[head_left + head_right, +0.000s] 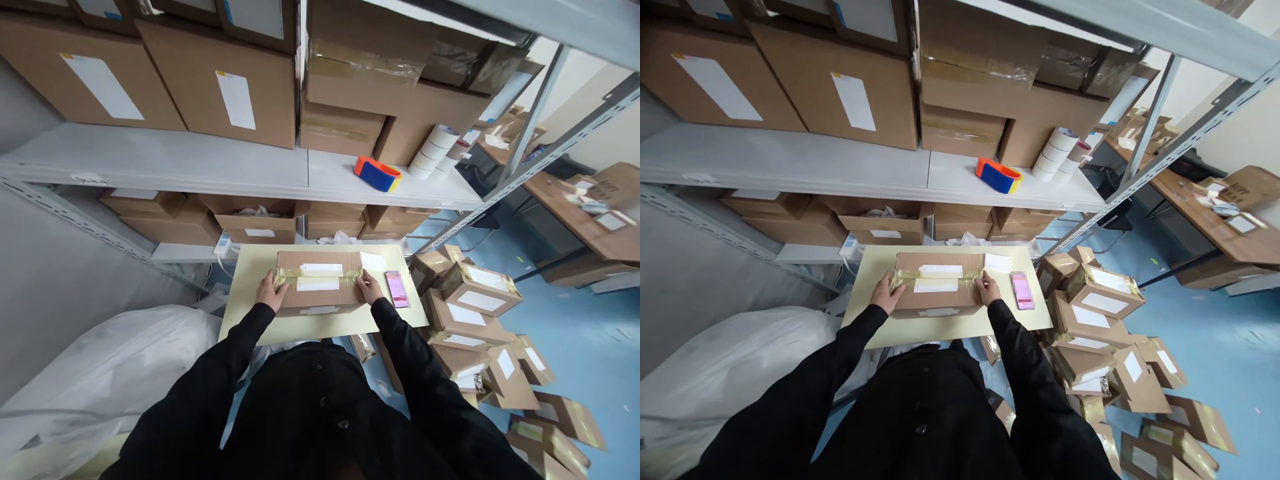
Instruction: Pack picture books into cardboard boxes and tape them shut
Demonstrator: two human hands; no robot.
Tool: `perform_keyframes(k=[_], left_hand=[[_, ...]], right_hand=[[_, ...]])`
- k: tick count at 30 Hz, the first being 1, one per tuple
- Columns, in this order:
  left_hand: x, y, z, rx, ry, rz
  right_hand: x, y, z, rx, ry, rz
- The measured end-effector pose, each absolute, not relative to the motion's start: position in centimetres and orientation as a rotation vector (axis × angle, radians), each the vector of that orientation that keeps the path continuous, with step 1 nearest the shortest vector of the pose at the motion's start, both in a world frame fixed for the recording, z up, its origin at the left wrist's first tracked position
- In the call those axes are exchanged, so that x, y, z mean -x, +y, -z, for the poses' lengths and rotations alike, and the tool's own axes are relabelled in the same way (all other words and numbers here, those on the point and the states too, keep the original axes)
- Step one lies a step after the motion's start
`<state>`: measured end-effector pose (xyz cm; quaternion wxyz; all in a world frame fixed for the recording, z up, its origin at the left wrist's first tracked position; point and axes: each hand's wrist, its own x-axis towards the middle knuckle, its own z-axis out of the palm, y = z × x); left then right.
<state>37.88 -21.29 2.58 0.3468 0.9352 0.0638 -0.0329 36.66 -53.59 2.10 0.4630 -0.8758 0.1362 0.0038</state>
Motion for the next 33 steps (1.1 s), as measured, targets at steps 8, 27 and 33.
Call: perform_keyframes(k=[8, 27, 33], left_hand=[[-36.7, -27.6, -5.5, -2.798, -0.121, 0.003], [-38.0, -36.2, -5.4, -2.884, -0.343, 0.296], [-37.8, -36.5, -5.4, -2.880, -0.312, 0.234]], right_hand=[[-37.4, -56.0, -0.1, 1.938, 0.254, -0.152], [-46.2, -65.5, 8.4, 2.732, -0.086, -0.481], [-44.0, -66.5, 7.0, 2.720, -0.139, -0.473]])
